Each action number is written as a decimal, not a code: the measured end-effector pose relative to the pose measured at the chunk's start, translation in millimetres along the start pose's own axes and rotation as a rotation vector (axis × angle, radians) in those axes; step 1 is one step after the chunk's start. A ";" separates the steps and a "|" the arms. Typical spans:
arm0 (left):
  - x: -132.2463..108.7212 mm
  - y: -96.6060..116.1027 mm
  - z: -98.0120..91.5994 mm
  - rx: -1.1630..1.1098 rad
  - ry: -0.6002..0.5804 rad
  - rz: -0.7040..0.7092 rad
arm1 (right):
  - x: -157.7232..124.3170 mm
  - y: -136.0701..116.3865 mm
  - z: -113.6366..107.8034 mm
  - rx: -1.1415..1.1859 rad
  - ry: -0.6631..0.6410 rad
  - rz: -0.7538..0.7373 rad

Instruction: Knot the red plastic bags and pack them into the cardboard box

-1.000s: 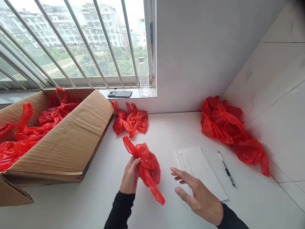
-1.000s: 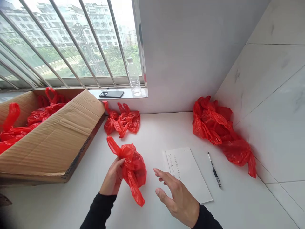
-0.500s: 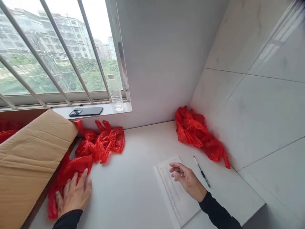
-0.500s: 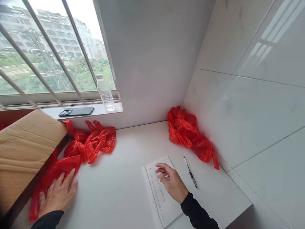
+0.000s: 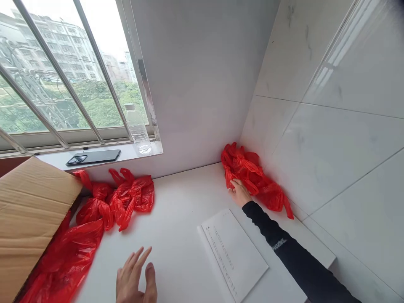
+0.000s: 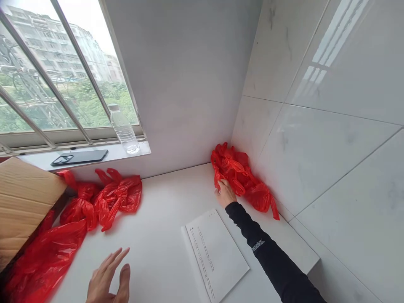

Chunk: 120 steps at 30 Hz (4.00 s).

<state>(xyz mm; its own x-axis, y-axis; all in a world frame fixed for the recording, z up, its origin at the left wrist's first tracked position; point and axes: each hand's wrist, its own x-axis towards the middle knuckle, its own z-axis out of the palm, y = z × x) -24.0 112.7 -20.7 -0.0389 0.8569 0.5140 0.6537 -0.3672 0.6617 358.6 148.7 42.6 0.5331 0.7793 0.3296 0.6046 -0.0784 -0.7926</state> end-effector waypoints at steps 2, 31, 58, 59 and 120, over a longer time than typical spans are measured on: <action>-14.7 10.7 2.8 -0.113 -0.094 -0.182 | 1.2 -5.4 0.2 0.009 -0.031 -0.012; -63.2 106.8 7.7 -1.378 -0.403 -0.992 | -177.1 -78.5 -4.8 0.657 -0.778 0.347; -58.9 97.2 11.3 -1.298 -0.501 -0.930 | -184.8 -82.2 0.4 0.637 -0.786 0.373; -58.9 96.7 10.9 -1.297 -0.507 -0.931 | -184.8 -81.5 0.7 0.630 -0.769 0.373; -65.8 97.0 12.0 -1.368 -0.567 -0.927 | -183.5 -68.6 -6.8 0.673 -0.745 0.337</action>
<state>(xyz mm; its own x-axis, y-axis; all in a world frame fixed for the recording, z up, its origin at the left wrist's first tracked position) 51.0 25.0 3.1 0.4433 0.8414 -0.3090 -0.4949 0.5172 0.6983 223.4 6.9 39.9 -0.0229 0.9839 -0.1774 -0.0811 -0.1787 -0.9806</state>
